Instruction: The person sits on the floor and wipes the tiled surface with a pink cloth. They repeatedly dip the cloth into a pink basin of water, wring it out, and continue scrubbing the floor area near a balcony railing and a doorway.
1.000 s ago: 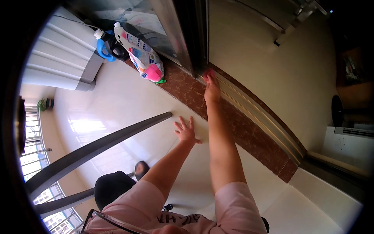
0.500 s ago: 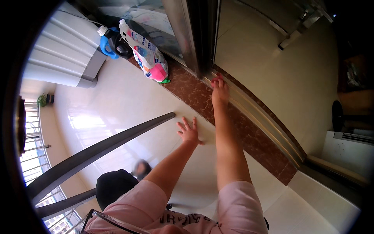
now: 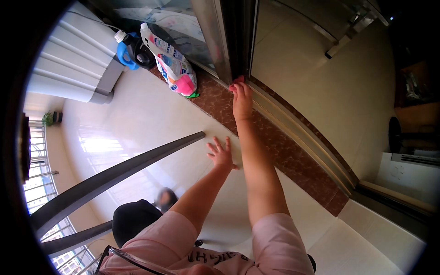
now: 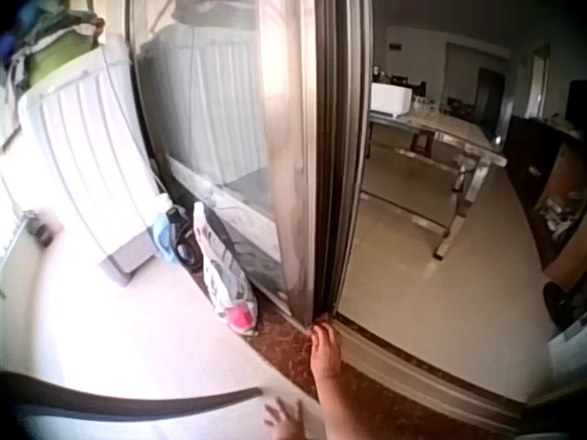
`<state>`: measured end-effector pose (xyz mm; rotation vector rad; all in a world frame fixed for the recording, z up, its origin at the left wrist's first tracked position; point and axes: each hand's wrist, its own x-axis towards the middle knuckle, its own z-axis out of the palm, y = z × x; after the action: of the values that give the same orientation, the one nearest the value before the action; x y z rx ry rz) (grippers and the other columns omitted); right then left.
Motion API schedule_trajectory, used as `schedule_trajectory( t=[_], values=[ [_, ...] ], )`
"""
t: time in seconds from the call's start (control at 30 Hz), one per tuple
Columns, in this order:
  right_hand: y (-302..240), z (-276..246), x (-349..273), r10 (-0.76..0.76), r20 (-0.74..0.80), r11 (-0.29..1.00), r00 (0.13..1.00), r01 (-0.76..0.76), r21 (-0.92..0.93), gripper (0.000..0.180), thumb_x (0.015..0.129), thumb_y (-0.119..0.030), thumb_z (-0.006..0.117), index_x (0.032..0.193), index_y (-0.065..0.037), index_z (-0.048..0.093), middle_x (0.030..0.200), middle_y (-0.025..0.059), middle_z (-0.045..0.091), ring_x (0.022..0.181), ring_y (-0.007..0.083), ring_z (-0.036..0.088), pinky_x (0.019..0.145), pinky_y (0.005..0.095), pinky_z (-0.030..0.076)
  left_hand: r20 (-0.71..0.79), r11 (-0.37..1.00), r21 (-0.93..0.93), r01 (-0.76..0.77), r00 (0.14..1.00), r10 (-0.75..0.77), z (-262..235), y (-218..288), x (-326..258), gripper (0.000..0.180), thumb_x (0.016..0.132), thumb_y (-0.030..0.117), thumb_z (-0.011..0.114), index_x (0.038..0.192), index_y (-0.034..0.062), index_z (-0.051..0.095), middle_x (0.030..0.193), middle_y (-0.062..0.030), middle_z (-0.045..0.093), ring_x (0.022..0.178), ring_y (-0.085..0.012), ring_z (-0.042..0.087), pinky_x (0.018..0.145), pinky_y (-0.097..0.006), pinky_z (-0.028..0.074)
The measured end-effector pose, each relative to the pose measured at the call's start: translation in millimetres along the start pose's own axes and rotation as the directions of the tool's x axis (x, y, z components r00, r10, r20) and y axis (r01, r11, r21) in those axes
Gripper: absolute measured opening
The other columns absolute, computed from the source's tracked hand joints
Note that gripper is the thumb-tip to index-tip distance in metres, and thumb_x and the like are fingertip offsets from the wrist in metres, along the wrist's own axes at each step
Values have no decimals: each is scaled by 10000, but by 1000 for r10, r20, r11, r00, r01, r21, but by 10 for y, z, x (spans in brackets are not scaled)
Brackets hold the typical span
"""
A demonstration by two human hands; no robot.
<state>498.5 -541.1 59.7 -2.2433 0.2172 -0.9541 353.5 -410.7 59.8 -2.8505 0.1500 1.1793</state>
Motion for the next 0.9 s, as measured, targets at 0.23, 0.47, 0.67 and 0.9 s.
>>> schedule_trajectory(
  t=[0.23, 0.47, 0.67, 0.9],
  values=[
    [364, 290, -176, 38, 255, 930, 966, 59, -362, 171, 840, -140, 558, 978, -75, 636, 1212, 48, 556, 1061, 260, 527, 898, 376, 453, 11, 1000, 4, -7, 1000, 7, -26, 26, -28, 1428, 462, 429, 915, 1502, 263, -49, 1518, -268, -149, 1365, -563, -1, 1008, -665, 290],
    [421, 150, -70, 100, 500, 830, 860, 205, -519, 188, 857, -185, 541, 993, -113, 650, 1116, 49, 601, 1037, 252, 528, 849, 411, 430, -22, 1000, 26, -10, 1000, 11, 96, -19, 44, 1465, 428, 469, 913, 1502, 255, -62, 1511, -284, -151, 1357, -575, 0, 988, -676, 303],
    [696, -441, -361, 39, 460, 799, 887, 249, -547, 255, 863, -162, 529, 1104, -132, 606, 1223, 37, 568, 1115, 245, 500, 926, 413, 402, -21, 999, 35, -11, 1000, 12, 66, 2, 56, 1479, 415, 499, 906, 1502, 256, -66, 1512, -286, -145, 1356, -576, 14, 976, -675, 319],
    [893, -937, -516, 192, 478, 850, 857, 99, -518, 326, 822, -37, 565, 1131, -131, 606, 1250, 51, 555, 1095, 280, 521, 915, 412, 440, -25, 999, 34, -8, 1000, 9, 90, -10, 73, 1492, 411, 502, 906, 1500, 256, -85, 1507, -295, -156, 1355, -580, 9, 969, -682, 319]
  ],
)
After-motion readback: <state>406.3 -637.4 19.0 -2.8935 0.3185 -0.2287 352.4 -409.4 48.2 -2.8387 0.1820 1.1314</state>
